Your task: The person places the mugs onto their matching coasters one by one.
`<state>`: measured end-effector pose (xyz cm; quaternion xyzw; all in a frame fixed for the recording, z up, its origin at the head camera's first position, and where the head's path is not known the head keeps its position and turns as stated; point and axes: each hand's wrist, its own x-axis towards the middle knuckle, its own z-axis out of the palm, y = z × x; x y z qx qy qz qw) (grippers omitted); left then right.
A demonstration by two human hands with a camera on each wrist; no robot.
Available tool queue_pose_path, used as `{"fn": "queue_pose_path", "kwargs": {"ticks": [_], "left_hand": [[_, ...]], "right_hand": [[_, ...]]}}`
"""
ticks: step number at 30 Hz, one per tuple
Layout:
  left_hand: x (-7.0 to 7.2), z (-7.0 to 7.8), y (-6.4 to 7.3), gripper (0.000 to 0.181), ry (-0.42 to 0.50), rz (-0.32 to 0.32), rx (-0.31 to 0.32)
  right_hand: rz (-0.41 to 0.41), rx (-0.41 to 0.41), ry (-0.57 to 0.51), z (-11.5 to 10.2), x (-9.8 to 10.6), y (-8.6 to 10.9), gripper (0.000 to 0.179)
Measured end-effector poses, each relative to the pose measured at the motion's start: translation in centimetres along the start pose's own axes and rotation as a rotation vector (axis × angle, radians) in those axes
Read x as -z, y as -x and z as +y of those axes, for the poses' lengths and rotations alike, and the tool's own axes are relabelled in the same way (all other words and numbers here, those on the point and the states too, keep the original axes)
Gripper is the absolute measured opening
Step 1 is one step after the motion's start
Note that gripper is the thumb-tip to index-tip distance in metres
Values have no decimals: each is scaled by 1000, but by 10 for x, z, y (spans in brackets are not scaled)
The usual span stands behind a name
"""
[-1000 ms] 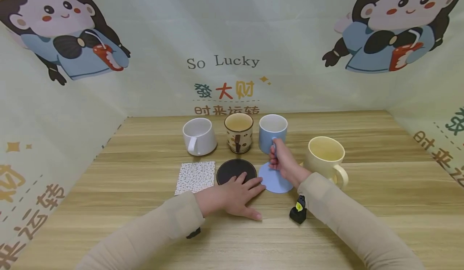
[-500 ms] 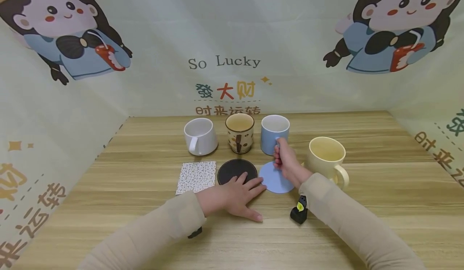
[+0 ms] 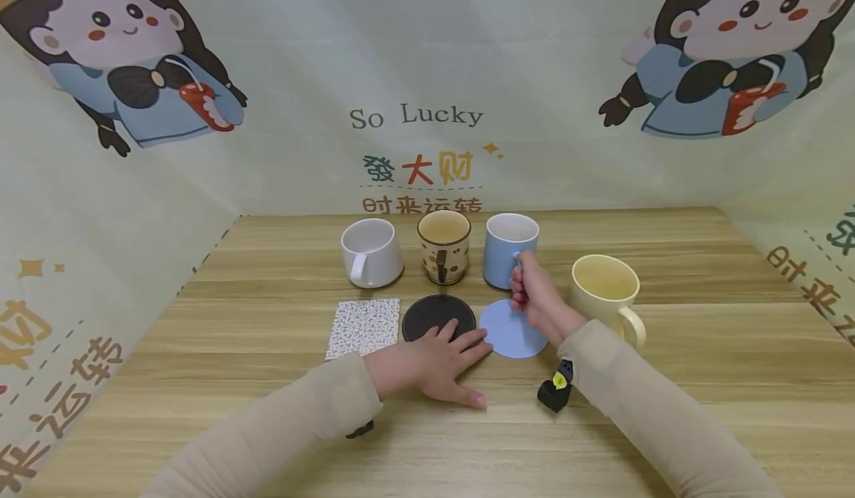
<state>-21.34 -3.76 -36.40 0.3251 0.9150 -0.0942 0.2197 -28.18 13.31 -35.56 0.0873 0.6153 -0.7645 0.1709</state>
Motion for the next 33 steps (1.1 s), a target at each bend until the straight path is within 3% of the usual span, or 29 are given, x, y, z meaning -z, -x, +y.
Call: {"fn": "queue_pose_path", "kwargs": {"ticks": [19, 33], "left_hand": [[0, 2, 1, 81, 3, 5, 12], [-1, 2, -1, 82, -4, 11, 16]], "right_hand": [[-28, 25, 107, -8, -1, 22, 41], [-92, 48, 109, -3, -2, 39, 42]]}}
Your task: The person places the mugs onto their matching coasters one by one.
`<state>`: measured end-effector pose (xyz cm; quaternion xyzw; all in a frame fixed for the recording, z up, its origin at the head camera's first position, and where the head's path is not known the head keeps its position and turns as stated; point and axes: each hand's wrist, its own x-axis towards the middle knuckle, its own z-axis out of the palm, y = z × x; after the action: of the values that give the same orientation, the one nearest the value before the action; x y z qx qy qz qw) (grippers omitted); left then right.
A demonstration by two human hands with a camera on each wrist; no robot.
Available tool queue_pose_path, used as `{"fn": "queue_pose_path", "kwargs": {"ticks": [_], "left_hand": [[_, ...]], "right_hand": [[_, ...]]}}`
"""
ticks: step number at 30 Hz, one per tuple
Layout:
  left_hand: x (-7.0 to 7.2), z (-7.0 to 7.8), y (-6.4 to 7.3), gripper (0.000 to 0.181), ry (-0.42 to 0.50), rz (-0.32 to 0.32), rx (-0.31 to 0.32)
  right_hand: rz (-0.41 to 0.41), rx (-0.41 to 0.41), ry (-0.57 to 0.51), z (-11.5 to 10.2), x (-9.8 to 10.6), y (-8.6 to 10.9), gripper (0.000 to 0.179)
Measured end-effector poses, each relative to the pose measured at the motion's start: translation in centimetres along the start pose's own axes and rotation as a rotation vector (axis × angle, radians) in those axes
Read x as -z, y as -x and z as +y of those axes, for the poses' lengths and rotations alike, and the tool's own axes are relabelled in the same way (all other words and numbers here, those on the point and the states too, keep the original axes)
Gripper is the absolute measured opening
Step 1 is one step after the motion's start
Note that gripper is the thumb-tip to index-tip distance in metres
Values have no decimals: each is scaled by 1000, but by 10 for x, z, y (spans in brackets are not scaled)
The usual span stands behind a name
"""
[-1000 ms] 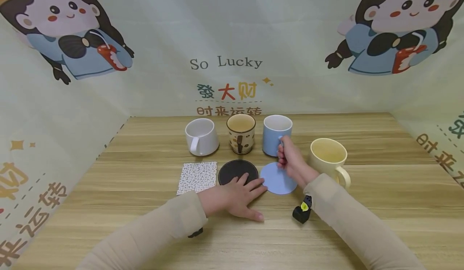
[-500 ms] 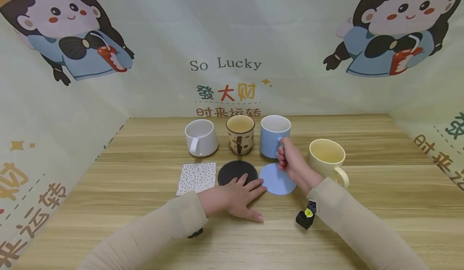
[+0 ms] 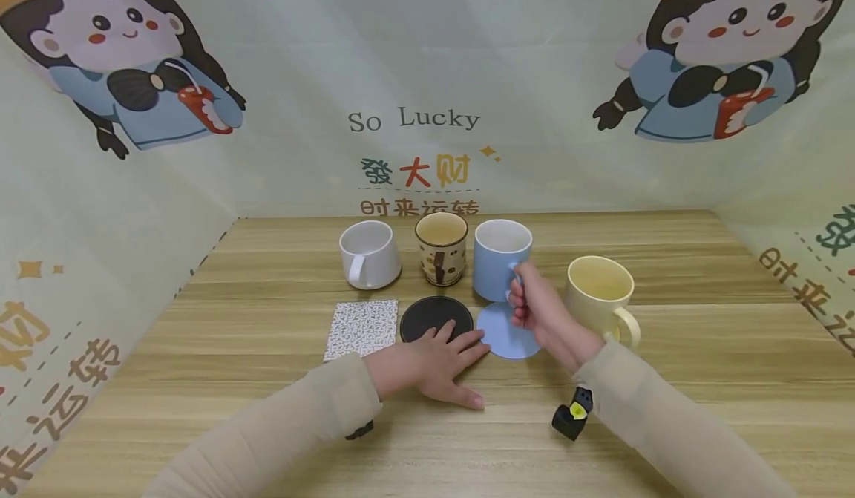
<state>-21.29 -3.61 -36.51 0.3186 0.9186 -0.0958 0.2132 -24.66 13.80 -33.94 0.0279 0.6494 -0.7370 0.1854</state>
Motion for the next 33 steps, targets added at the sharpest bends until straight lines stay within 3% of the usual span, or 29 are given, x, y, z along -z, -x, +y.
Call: {"fn": "queue_pose_path", "kwargs": {"ticks": [33], "left_hand": [[1, 1, 1, 85, 12, 4, 8]], "right_hand": [[-61, -6, 86, 18, 15, 27, 41]]}}
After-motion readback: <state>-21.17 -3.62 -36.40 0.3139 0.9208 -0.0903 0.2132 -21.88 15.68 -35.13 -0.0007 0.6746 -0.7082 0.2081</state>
